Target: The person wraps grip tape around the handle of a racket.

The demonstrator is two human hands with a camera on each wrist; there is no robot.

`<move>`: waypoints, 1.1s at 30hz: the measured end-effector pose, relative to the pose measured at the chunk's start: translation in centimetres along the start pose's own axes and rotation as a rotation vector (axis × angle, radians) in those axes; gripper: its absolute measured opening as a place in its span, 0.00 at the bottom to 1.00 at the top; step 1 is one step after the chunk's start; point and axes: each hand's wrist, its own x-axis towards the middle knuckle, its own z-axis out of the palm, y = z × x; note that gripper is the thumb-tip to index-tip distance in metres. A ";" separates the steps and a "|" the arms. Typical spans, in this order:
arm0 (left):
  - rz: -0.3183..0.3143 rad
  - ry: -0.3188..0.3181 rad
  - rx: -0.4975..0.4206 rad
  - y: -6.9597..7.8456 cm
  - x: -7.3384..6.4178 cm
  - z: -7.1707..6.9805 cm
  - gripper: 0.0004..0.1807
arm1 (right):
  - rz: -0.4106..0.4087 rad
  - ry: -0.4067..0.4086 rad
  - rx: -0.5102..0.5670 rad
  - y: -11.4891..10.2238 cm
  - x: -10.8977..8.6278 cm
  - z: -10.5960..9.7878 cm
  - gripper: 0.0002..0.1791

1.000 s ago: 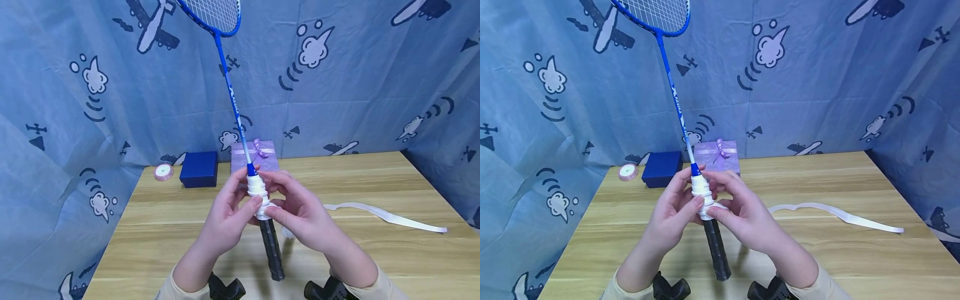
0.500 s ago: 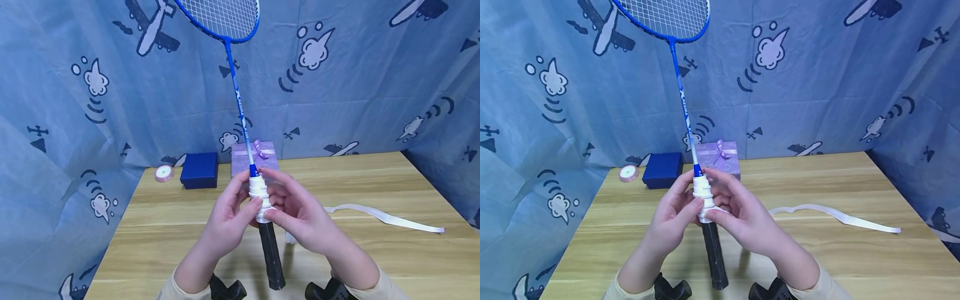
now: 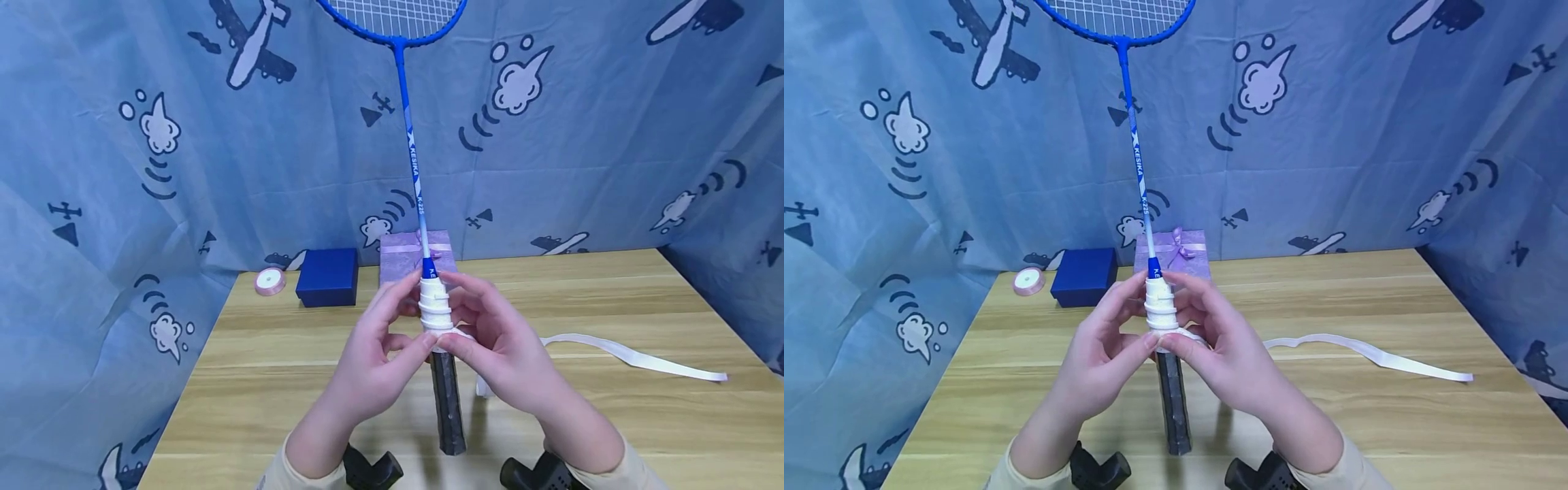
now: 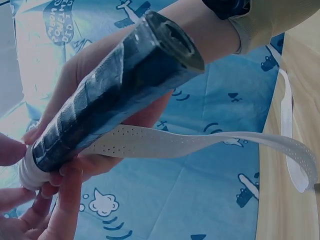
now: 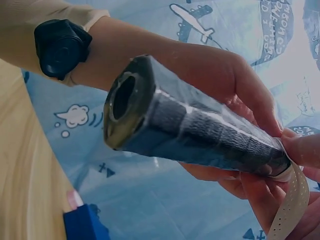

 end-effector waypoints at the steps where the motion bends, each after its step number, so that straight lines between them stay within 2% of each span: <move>1: 0.001 -0.012 0.002 0.0 0.0 -0.1 0.39 | -0.004 -0.001 0.011 0.0 0.0 -0.1 0.38; 8: 0.047 -0.063 0.010 -0.2 0.1 -0.3 0.43 | -0.015 0.004 0.034 -0.1 0.1 -0.3 0.38; 14: 0.024 -0.071 0.017 0.0 0.1 -0.2 0.45 | -0.025 0.009 0.041 -0.1 0.1 -0.3 0.38; 19: -0.066 -0.069 0.040 0.3 0.1 0.3 0.51 | -0.011 0.034 0.012 -0.3 0.1 -0.3 0.38; 22: -0.129 -0.054 0.069 0.4 0.1 0.6 0.52 | 0.021 0.063 -0.058 -0.4 0.2 -0.2 0.38; 25: -0.160 -0.047 0.068 0.5 0.1 0.8 0.52 | 0.069 0.084 -0.141 -0.6 0.2 -0.1 0.39; 29: -0.188 -0.052 0.003 0.4 0.1 0.7 0.52 | 0.097 0.092 -0.181 -0.7 0.3 0.1 0.39; 33: -0.201 -0.063 -0.078 0.4 0.2 0.6 0.52 | 0.043 0.074 -0.106 -0.4 0.3 0.0 0.37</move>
